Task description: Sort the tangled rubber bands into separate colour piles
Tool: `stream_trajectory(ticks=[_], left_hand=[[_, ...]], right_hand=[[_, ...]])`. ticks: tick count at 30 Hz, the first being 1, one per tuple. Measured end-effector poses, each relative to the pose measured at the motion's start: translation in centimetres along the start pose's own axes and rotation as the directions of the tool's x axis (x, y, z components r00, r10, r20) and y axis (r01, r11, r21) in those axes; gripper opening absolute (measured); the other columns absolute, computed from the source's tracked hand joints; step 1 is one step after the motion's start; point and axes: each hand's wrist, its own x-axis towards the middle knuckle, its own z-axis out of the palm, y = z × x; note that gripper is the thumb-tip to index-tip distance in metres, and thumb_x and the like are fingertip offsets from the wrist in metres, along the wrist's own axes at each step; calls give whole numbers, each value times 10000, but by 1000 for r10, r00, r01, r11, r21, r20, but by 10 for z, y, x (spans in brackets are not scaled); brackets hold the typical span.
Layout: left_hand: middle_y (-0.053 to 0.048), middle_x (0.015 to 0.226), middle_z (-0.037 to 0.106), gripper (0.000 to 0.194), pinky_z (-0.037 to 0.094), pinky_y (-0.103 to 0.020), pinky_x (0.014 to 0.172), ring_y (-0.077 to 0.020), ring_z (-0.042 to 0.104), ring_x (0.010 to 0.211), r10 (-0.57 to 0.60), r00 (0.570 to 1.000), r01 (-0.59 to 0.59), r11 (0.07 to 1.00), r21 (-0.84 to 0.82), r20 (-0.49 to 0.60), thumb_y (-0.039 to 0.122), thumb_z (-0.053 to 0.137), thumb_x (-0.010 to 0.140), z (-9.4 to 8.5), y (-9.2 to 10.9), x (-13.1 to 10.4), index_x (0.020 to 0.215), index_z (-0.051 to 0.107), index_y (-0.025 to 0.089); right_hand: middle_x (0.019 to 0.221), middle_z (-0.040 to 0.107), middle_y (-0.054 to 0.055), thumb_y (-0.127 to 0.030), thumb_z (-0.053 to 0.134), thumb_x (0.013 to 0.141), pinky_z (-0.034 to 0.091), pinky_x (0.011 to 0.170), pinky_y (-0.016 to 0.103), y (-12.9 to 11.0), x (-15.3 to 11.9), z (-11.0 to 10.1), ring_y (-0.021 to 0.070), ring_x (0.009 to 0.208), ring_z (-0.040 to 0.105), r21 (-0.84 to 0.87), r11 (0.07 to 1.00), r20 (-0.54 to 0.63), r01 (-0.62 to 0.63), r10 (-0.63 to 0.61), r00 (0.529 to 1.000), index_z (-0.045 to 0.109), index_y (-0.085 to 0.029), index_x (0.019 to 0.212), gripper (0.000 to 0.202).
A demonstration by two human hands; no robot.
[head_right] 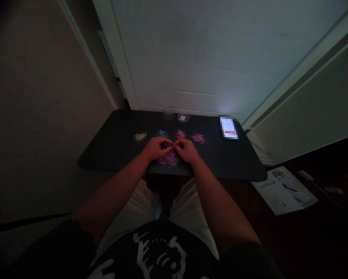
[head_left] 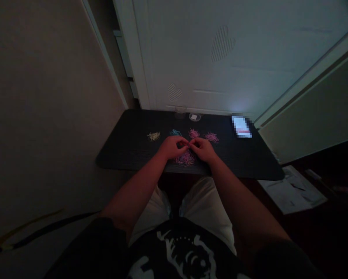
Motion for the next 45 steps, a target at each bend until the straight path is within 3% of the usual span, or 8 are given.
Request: stream_trajectory(ticks=[8,18,23,30,45], left_hand=[[-18,805,704,207,480,-231,675,-125,618,704,0,1000,1,999,-44,6,264,632,724,-1,2,-1,896,701,171],[-18,776,707,169,484,-236,681,-122,619,684,-79,995,75,995,-63,-62,257,602,769,0,-4,1,861,715,171],[-22,788,714,181,487,-242,686,-130,626,698,-94,993,89,993,-76,-69,276,610,770,-1,-3,0,867,718,169],[-21,794,724,208,484,-243,685,-135,638,706,-88,995,85,995,-46,-55,317,594,791,-1,-4,0,874,730,184],[-28,799,726,230,492,-249,674,-134,632,680,-108,994,107,994,-36,-29,329,602,782,-2,-1,0,902,729,179]], right_hand=[[580,563,-4,-349,578,727,335,498,240,4,0,0,110,516,460,17,1000,2,-22,22,1000,621,-157,704,198],[578,568,-8,-247,543,699,354,511,236,2,-2,-1,110,526,474,-29,999,-87,20,-22,996,590,-167,651,105],[616,568,-9,-205,523,689,373,535,242,6,-3,-1,113,548,481,-6,998,-94,67,-67,993,600,-170,720,90],[619,555,-17,-255,610,682,359,497,228,0,-6,0,98,521,452,-9,997,-42,83,-83,996,629,-164,807,155],[694,631,32,-321,573,770,411,601,269,1,-6,0,141,625,538,-66,991,-113,119,-126,986,654,-168,724,179]])
